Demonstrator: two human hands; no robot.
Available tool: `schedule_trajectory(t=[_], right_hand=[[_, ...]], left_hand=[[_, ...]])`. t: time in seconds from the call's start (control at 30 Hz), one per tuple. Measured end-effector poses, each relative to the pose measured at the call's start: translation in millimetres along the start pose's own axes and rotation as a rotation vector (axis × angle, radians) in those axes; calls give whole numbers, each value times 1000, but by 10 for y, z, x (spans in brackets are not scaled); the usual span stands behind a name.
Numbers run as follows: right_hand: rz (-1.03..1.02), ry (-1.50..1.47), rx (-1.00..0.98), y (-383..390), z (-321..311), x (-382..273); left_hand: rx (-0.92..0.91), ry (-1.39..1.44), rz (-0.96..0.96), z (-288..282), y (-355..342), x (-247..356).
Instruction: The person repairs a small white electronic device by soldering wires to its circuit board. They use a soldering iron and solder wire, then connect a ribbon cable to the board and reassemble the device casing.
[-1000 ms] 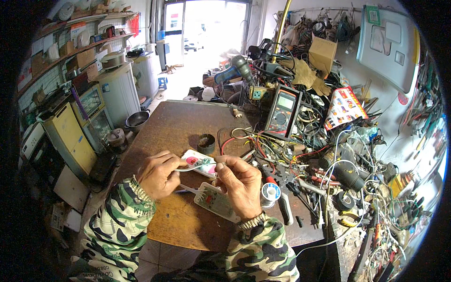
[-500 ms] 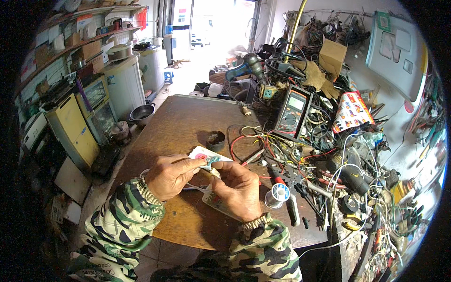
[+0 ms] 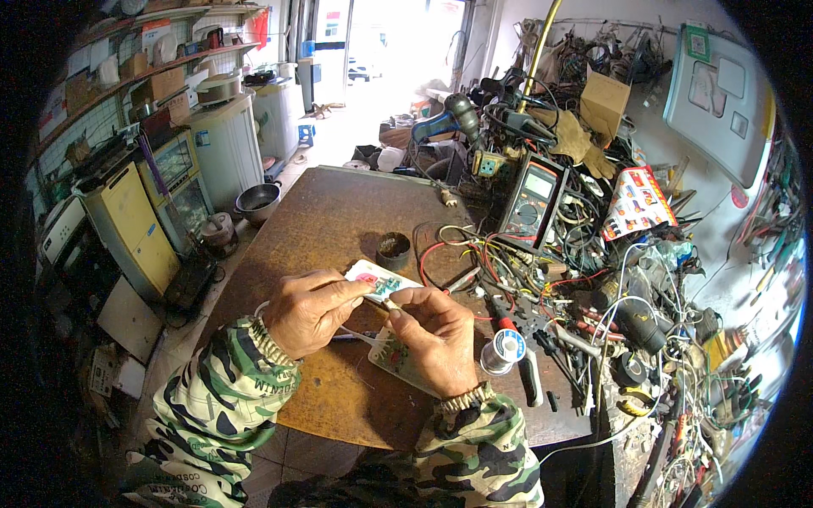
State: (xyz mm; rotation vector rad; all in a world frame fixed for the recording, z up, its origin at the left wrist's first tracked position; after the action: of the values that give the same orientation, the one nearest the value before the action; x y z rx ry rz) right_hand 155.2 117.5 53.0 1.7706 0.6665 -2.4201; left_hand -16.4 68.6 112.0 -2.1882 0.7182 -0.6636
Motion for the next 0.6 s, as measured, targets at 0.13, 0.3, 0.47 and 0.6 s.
schedule_trajectory(t=[0.13, 0.3, 0.47, 0.6], right_hand=[[1, 13, 8, 5, 29, -15], [9, 48, 29, 6, -2, -2], [-14, 19, 18, 2, -16, 6], [-43, 64, -6, 9, 9, 6]], left_hand=[[-26, -14, -7, -6, 8, -8], [15, -9, 50, -32, -9, 50], [-1, -37, 57, -9, -9, 66], [-8, -87, 89, -9, -10, 99]])
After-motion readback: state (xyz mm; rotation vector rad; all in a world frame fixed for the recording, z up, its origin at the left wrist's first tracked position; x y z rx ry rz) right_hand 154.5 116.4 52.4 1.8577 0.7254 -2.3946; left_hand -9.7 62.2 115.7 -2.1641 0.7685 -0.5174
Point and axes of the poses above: each hand's wrist, its own y-axis away from the middle knuckle, its own z-axis out of the palm, x = y × z, the point moved 9 cm from there along -y, towards the middle knuckle, and after that the axes turned 4 degrees about -y, right-handed, at the moved point
